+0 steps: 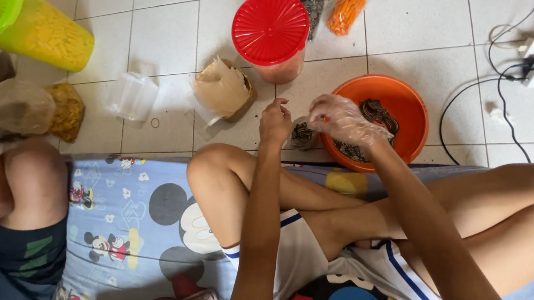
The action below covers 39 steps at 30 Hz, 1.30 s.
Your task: A person sitting on the floor is manually filling small plastic bags with various snacks from bowls and containers.
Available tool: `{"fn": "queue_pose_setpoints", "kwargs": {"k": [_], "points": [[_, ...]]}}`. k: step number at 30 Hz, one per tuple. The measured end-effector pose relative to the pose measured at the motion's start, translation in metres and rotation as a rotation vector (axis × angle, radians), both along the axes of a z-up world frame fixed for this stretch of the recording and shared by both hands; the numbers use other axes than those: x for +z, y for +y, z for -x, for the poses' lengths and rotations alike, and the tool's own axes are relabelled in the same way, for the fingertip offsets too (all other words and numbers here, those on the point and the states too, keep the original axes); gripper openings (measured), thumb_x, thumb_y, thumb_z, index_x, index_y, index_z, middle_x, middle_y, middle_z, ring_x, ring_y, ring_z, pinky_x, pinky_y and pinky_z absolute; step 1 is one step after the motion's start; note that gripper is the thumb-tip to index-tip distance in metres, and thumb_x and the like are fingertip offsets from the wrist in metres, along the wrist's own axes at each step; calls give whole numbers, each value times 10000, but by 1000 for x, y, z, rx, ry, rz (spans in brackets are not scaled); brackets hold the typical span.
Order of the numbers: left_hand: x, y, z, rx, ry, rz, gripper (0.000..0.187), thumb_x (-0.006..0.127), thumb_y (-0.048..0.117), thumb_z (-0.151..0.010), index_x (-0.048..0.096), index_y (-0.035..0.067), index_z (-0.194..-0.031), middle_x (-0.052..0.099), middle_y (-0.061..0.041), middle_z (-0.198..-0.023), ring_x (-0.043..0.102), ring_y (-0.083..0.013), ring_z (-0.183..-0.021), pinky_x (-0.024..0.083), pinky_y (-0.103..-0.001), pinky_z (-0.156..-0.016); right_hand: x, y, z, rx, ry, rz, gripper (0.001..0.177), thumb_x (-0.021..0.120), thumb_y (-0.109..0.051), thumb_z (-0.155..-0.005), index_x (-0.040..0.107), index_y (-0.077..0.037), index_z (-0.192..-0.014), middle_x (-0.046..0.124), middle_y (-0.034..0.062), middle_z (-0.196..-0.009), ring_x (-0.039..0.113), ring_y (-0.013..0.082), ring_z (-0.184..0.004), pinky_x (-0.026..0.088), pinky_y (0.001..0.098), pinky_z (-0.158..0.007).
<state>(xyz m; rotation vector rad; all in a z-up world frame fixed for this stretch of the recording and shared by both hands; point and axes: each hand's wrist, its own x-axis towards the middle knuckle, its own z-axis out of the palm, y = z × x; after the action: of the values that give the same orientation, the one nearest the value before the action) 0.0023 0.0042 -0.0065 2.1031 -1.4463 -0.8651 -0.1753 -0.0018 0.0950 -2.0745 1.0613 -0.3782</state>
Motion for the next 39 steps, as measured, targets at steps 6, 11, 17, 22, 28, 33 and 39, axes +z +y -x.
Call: {"fn": "queue_pose_setpoints", "kwargs": {"k": [6, 11, 17, 22, 28, 33, 39], "points": [[7, -2, 1, -20, -5, -19, 263, 523, 86, -858, 560, 73, -1118, 627, -131, -924, 637, -337, -913, 536, -462, -735, -6, -24, 0, -188, -144, -154, 96, 643, -165, -863, 676, -87, -908, 594, 129, -1024, 572, 303, -1016, 468, 432, -882], [9, -10, 4, -65, 68, -11, 224, 508, 190, -896, 587, 78, -1073, 639, -135, -901, 654, -328, -853, 543, -438, -689, -103, -58, 36, -462, -99, -106, 115, 645, -250, -875, 688, -157, -926, 643, 82, -936, 595, 288, -949, 486, 423, -825], [53, -4, 0, -133, 214, -79, 350, 612, 372, -828, 646, 63, -988, 657, -168, -883, 667, -328, -798, 545, -424, -655, -243, -61, 59, -538, 321, -84, 213, 685, -241, -763, 715, -137, -947, 674, 108, -870, 620, 332, -900, 522, 455, -764], [64, -4, -4, -148, 249, -231, 334, 724, 204, -702, 654, 33, -981, 651, -192, -892, 666, -338, -817, 537, -420, -682, -261, -61, 46, -461, 419, -148, 278, 639, -274, -791, 684, -135, -1028, 642, 106, -917, 601, 303, -939, 525, 448, -768], [32, -15, -4, -220, 120, -172, 170, 726, 200, -647, 670, 118, -786, 654, -45, -705, 662, -273, -741, 529, -383, -667, -243, -57, 44, -342, 456, -24, 211, 593, -172, -816, 699, -47, -947, 655, 175, -811, 627, 359, -824, 535, 458, -671], [32, -13, -4, -202, 97, -161, 108, 680, 179, -659, 665, 132, -755, 656, -23, -680, 658, -258, -716, 526, -370, -651, -244, -57, 45, -392, 523, -47, 242, 572, -210, -838, 702, -69, -987, 650, 179, -838, 620, 360, -848, 531, 450, -693], [20, -8, -4, -188, 52, -127, 85, 667, 206, -671, 664, 167, -747, 656, 5, -685, 657, -238, -719, 527, -359, -647, -198, -41, 39, -472, 499, -147, 188, 561, -218, -846, 719, -178, -942, 672, 134, -847, 619, 364, -859, 538, 463, -694]]}}
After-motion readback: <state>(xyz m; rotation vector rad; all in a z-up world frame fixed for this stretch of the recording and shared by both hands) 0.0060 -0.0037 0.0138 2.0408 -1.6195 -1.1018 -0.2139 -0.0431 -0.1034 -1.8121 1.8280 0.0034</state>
